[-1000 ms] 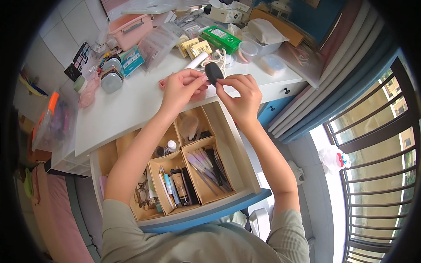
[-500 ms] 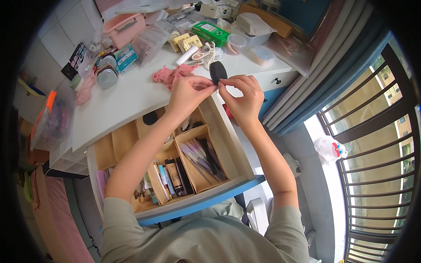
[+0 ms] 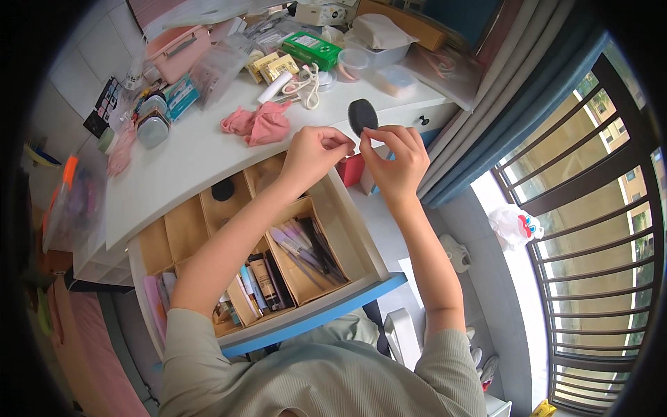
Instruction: The person wipes various cosmetic containers, including a spray bottle, a pump bottle, and a compact case, using a pink cloth and then places them back into a desk drawer.
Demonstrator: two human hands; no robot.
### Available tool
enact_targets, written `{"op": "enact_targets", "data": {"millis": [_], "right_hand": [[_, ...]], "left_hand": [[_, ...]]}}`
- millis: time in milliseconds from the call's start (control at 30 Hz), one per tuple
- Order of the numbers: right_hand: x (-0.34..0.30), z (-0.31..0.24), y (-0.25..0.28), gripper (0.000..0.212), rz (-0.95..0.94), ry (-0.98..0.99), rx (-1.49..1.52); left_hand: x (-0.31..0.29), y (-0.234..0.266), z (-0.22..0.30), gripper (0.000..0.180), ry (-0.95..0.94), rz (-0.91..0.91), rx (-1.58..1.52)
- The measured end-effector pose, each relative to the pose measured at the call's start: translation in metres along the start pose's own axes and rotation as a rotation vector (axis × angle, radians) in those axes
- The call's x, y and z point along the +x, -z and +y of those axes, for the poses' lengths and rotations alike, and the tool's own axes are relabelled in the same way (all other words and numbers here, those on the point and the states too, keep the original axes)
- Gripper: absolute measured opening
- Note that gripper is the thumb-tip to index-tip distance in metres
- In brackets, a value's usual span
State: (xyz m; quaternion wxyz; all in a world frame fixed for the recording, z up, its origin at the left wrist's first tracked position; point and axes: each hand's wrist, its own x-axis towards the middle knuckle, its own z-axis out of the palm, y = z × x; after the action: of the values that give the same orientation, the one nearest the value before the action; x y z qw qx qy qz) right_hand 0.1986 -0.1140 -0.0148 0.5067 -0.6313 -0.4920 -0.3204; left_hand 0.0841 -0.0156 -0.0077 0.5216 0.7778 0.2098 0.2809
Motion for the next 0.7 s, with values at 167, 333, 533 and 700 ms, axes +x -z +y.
{"op": "enact_targets", "data": {"millis": [167,333,533,700], "right_hand": [[-0.001,0.005,0.005,0.013,-0.037,-0.041,0.018],[-0.003,0.009,0.007,0.014,-0.077,-0.046,0.028],[-0.008,0.004,-0.003,0.013,-0.097,-0.045,0.081],[-0.015,-0.002,-0.013,0.011,-0.127,-0.17,0.249]], "left_hand": [[0.008,-0.014,-0.011,0.015,-0.006,-0.032,0.119],[0.009,-0.02,-0.018,0.017,-0.041,0.0,0.102],[0.005,-0.008,-0.019,0.016,0.003,0.022,-0.272],[0.002,-0.006,-0.025,0.013,-0.049,0.097,-0.198]]}}
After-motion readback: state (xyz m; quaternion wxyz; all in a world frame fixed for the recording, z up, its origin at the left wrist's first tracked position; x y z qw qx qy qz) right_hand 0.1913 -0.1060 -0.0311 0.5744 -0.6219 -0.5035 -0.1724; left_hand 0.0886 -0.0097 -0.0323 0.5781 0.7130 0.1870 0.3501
